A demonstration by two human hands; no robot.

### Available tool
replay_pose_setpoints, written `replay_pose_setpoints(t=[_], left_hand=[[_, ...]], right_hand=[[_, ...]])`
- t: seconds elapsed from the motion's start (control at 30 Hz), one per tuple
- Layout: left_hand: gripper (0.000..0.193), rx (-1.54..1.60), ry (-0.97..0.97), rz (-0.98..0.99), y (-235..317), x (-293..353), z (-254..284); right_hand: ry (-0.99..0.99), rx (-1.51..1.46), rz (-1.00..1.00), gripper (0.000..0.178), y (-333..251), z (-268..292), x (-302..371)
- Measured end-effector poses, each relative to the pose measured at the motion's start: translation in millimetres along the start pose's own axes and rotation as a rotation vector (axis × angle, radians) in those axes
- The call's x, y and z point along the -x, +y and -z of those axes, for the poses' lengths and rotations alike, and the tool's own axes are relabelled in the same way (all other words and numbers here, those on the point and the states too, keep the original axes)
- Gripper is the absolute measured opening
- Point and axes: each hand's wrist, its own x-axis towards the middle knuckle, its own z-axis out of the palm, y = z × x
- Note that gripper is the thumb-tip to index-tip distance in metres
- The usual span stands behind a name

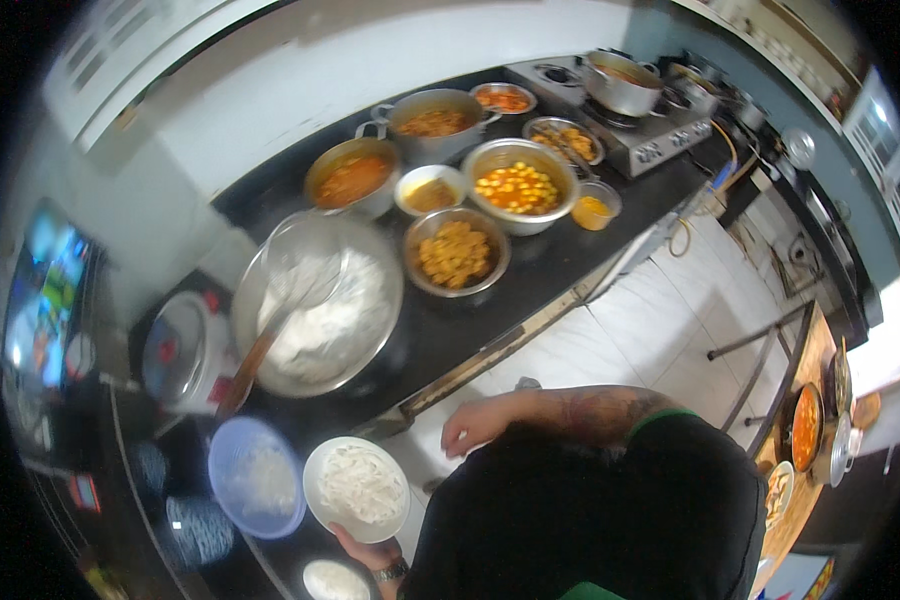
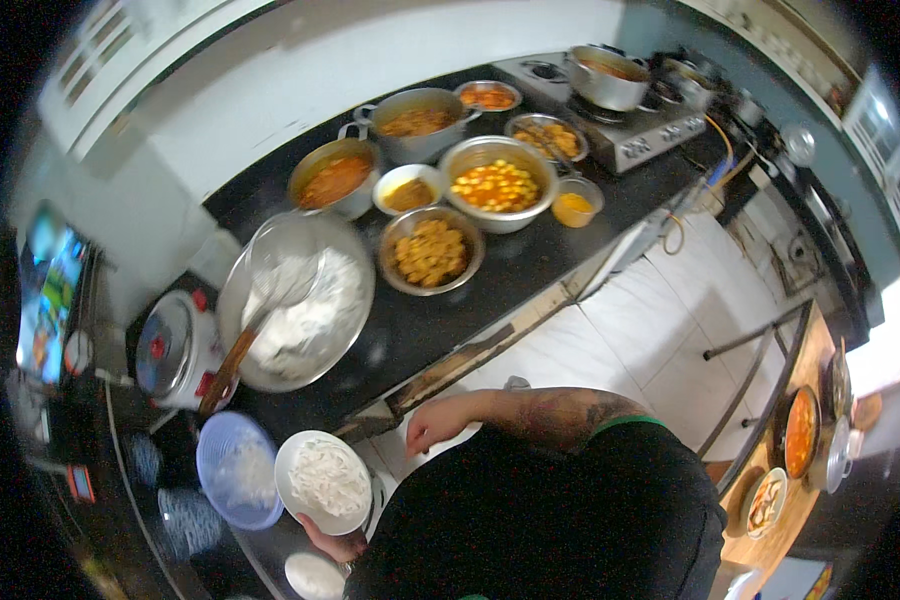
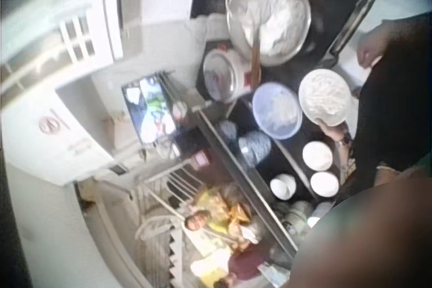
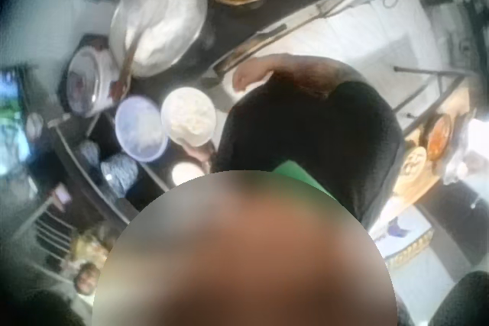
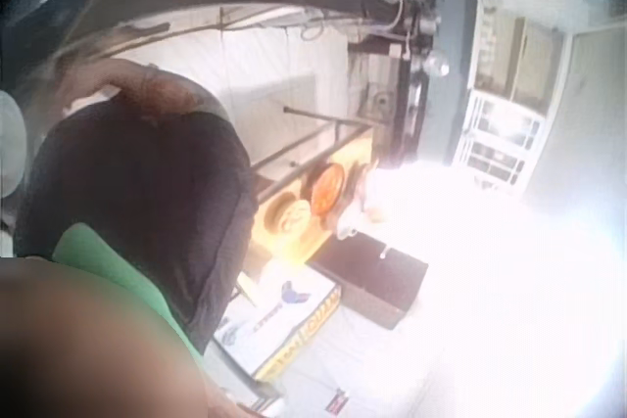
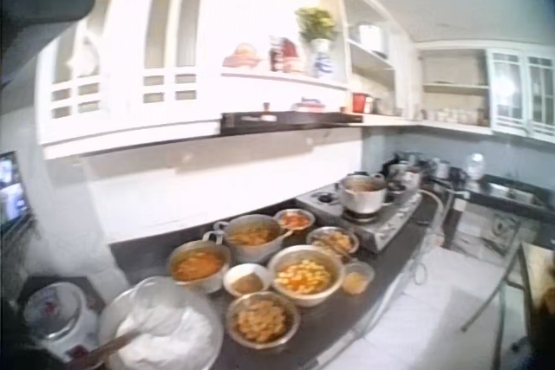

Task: The person assembles noodle bowls by placing rice noodles into bowls, then adding yellow balls, fried items, and ladling red sauce over the top. The person uses tongs and a ladle to transfer ingredients from multiple containers into individual bowls.

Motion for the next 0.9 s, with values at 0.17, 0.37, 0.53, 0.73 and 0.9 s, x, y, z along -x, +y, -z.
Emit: replay_pose_setpoints(t=[0.17, 0.37, 0.53, 0.73, 0.9], left_hand=[[0.074, -0.064, -0.125, 0.055, -85.1, -35.3, -115.5], [0.073, -0.003, -0.213, 0.24, -170.7, -50.0, -243.5], [0.064, 0.005, -0.161, 0.295, -202.3, -63.4, -288.7], [0.062, -0.004, -0.129, 0.31, -226.0, -99.0, -305.8], [0.061, -0.044, -0.072, 0.192, -236.8, -104.7, -322.5]], right_hand=[[0.727, 0.179, -0.303, 0.028, 63.1, 102.7, 164.3], [1.299, 0.228, -0.633, 0.031, 128.5, 236.0, 307.8], [1.475, 0.672, -0.728, 0.059, 192.9, 374.6, 315.0], [1.028, 0.437, -1.093, 0.071, 229.5, 430.0, 311.0], [0.939, 0.532, -1.053, 0.065, 229.8, 447.1, 316.5]])
